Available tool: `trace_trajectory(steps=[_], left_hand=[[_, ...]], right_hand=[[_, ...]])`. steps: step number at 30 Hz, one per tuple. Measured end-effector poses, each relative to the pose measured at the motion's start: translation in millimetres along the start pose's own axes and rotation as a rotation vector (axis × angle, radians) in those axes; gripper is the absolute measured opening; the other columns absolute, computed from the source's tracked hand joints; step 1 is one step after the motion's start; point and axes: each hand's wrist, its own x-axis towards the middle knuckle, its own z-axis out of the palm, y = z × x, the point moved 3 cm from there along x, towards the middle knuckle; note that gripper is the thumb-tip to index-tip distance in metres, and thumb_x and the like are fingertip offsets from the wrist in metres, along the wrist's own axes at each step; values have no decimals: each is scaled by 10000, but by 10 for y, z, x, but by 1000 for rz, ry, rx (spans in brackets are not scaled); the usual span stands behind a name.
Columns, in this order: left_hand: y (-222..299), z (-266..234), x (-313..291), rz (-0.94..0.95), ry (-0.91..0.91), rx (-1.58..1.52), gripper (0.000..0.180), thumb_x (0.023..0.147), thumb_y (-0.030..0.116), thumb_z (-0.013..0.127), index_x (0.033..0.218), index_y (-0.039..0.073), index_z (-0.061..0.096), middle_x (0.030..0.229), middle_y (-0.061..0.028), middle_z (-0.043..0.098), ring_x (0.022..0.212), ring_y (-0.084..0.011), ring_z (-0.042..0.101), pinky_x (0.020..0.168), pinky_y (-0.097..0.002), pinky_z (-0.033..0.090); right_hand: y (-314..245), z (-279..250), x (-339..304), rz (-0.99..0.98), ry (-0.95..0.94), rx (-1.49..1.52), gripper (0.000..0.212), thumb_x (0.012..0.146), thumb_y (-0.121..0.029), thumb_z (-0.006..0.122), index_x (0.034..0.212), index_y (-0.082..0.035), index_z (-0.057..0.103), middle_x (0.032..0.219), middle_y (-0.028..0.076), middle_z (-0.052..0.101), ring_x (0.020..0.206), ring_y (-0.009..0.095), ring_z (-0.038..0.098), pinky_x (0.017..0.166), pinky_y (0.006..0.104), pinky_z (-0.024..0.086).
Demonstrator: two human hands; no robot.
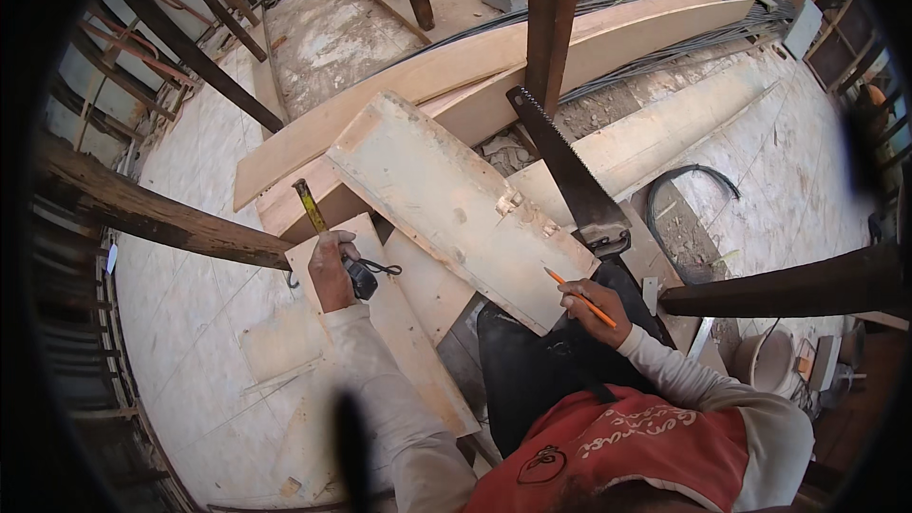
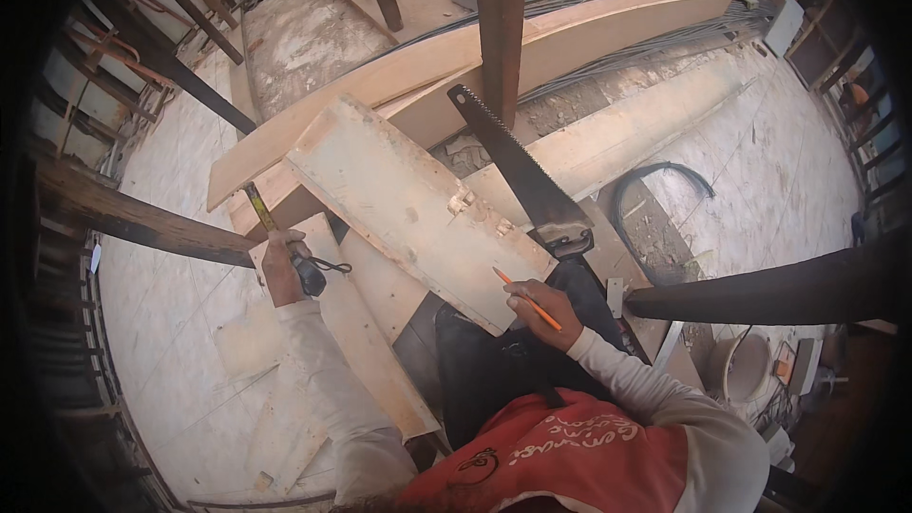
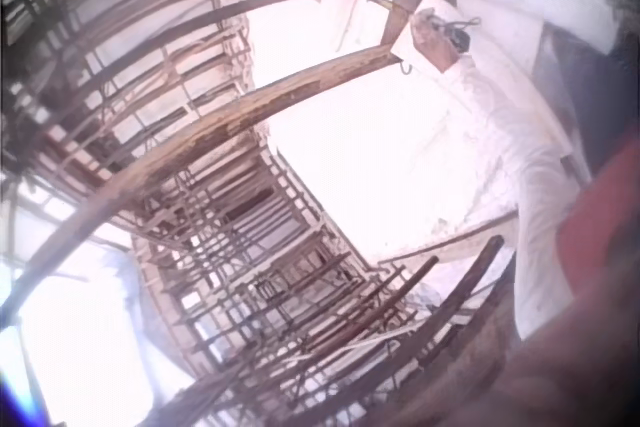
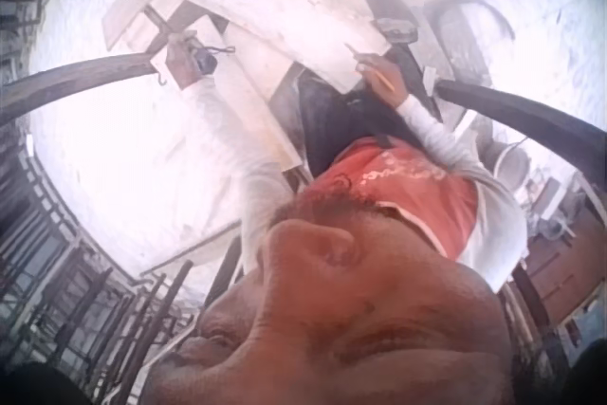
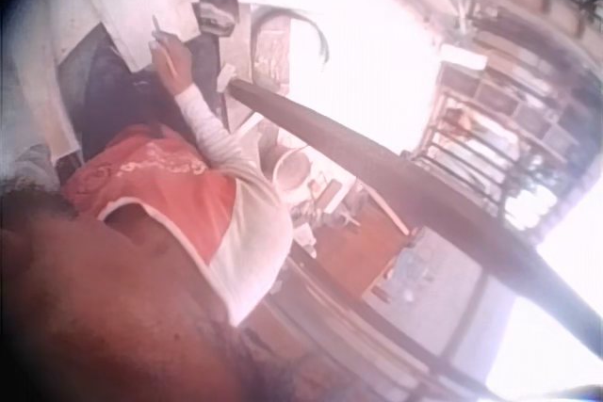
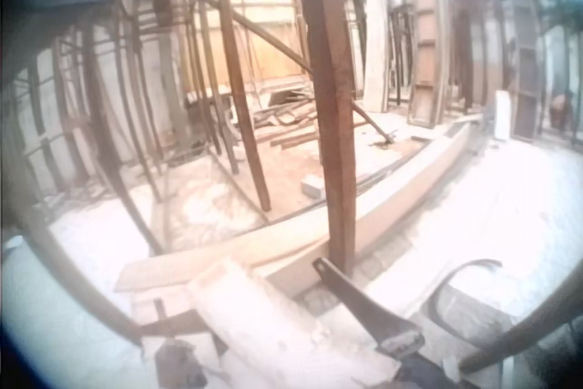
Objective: The person saws a wooden board, hammers a crowbar to remove a piece of wood, and measures another board using a tape measure and a pencil.
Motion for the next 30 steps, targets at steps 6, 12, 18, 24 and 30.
trace_trajectory(steps=[6,12,18,24,30], left_hand=[[-1054,277,-1890,-417,-140,250,452,957,460,649,876,20,704,676,-53,602,630,-106,525,628,-280,428],[-1651,213,-2917,-368,-132,978,543,933,550,591,938,27,738,844,-232,710,839,-376,713,769,-471,525],[-2208,77,-3132,-523,-170,1207,568,958,547,531,1060,27,735,1015,-281,696,979,-451,672,884,-519,520],[-1202,191,-2937,-144,31,999,441,884,374,675,1110,-4,698,1080,-259,695,1002,-434,671,900,-489,520],[-874,-870,-2601,-314,832,1323,818,742,531,786,1371,69,542,1415,-217,527,1287,-433,513,985,-548,475]], right_hand=[[286,-200,-1027,218,-92,13,219,973,-163,628,1132,-17,668,928,107,657,751,208,649,729,334,524],[493,-352,-1103,100,-51,-64,214,976,-177,630,1111,-16,666,931,116,657,776,225,660,739,341,520],[574,-298,-1111,56,-135,-108,245,978,-223,614,1102,-19,668,1020,160,686,935,334,684,837,398,531],[671,-346,-1168,86,-109,-128,255,965,-237,627,1095,-22,673,1065,178,688,992,371,676,866,418,529],[700,-305,-1105,114,-123,-90,259,961,-245,626,1091,-26,674,1053,188,685,991,378,675,856,421,527]])
